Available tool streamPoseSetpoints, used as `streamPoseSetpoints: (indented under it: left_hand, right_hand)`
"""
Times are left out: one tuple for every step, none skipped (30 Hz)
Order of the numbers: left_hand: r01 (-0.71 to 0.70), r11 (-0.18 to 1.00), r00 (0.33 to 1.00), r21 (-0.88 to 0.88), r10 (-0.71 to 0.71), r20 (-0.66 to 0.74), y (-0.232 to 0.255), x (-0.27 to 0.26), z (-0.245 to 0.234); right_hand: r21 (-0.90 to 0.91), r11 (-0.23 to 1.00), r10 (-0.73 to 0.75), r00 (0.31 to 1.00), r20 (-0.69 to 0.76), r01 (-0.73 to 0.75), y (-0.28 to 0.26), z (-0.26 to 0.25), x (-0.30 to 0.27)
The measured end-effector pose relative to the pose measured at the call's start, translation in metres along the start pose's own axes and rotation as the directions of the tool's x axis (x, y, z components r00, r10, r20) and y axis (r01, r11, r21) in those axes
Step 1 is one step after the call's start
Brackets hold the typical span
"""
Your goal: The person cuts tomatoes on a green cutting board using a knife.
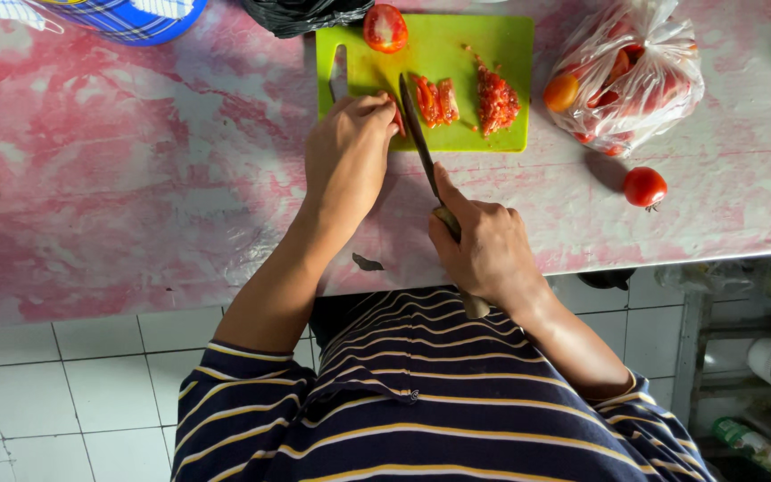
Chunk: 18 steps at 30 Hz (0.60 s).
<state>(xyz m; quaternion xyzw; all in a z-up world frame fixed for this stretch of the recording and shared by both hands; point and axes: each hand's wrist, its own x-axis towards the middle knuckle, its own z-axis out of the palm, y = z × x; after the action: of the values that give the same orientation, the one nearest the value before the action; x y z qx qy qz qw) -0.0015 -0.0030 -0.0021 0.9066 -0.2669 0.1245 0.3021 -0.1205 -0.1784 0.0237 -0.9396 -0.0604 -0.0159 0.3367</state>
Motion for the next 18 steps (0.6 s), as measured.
streamPoseSetpoints:
  left_hand:
    - [-0.001, 1.000, 1.000, 0.000, 0.001, -0.004, 0.000, 0.000, 0.000]
    - [0.016, 1.000, 1.000, -0.013, -0.016, 0.012, 0.000, 0.000, -0.001]
    - [0.033, 0.999, 0.999, -0.025, -0.033, 0.029, 0.000, 0.000, -0.001]
    - [0.031, 0.999, 0.999, -0.025, -0.031, 0.026, 0.000, 0.000, -0.001]
    - [0.024, 1.000, 1.000, -0.003, -0.024, 0.016, 0.001, 0.000, 0.000]
    - [0.018, 1.000, 1.000, 0.019, -0.018, 0.005, 0.001, -0.001, 0.000]
    - [0.015, 1.000, 1.000, 0.021, -0.015, 0.003, 0.001, -0.001, 0.000]
    - [0.017, 0.999, 1.000, 0.029, -0.017, 0.010, 0.001, -0.001, 0.001]
    - [0.020, 0.999, 1.000, 0.038, -0.020, 0.017, 0.000, -0.001, 0.001]
    - [0.018, 0.999, 1.000, 0.041, -0.019, 0.016, 0.000, -0.001, 0.001]
    - [0.019, 0.999, 1.000, 0.038, -0.020, 0.015, -0.001, -0.002, 0.001]
    - [0.020, 0.999, 1.000, 0.035, -0.021, 0.015, -0.002, -0.002, 0.001]
    - [0.022, 0.999, 1.000, 0.037, -0.023, 0.013, -0.002, -0.001, 0.001]
    - [0.030, 0.999, 1.000, 0.033, -0.030, 0.000, -0.001, 0.000, 0.002]
    - [0.036, 0.999, 0.999, 0.025, -0.035, -0.012, -0.001, 0.000, 0.002]
    - [0.036, 0.999, 0.999, 0.024, -0.036, -0.011, -0.001, 0.001, 0.000]
    - [0.045, 0.999, 0.999, -0.002, -0.045, -0.011, -0.001, 0.000, -0.001]
    - [0.053, 0.998, 0.998, -0.028, -0.054, -0.011, 0.000, 0.001, -0.003]
  right_hand:
    - [-0.002, 1.000, -0.003, 1.000, -0.002, 0.003, 0.002, -0.001, 0.000]
    - [-0.029, 0.999, 0.027, 1.000, 0.003, -0.027, 0.003, -0.002, 0.001]
    - [-0.056, 0.997, 0.058, 0.998, 0.007, -0.058, 0.004, -0.002, 0.001]
    - [-0.058, 0.997, 0.056, 0.998, 0.005, -0.056, 0.003, -0.002, 0.001]
    - [-0.070, 0.996, 0.055, 0.998, 0.001, -0.055, 0.002, -0.001, 0.001]
    - [-0.082, 0.995, 0.054, 0.999, -0.003, -0.054, 0.000, 0.000, 0.001]
    - [-0.081, 0.995, 0.052, 0.999, -0.006, -0.053, -0.002, 0.001, 0.001]
    - [-0.096, 0.995, 0.008, 0.999, -0.035, -0.012, -0.005, 0.003, 0.001]
    - [-0.110, 0.993, -0.036, 0.997, -0.061, 0.029, -0.007, 0.005, 0.001]
    - [-0.109, 0.994, -0.038, 0.997, -0.063, 0.031, -0.009, 0.007, 0.002]
    - [-0.114, 0.993, -0.033, 0.998, -0.058, 0.027, -0.011, 0.008, 0.003]
    - [-0.118, 0.993, -0.029, 0.998, -0.053, 0.022, -0.012, 0.009, 0.003]
    - [-0.117, 0.993, -0.031, 0.998, -0.051, 0.025, -0.013, 0.010, 0.004]
    - [-0.118, 0.993, -0.031, 0.998, -0.051, 0.025, -0.013, 0.012, 0.005]
    - [-0.121, 0.992, -0.028, 0.998, -0.051, 0.021, -0.014, 0.012, 0.006]
    - [-0.121, 0.992, -0.027, 0.998, -0.050, 0.021, -0.014, 0.013, 0.006]
    - [-0.125, 0.992, -0.016, 0.999, -0.044, 0.011, -0.014, 0.013, 0.006]
    - [-0.129, 0.992, -0.006, 0.999, -0.038, 0.001, -0.015, 0.013, 0.007]
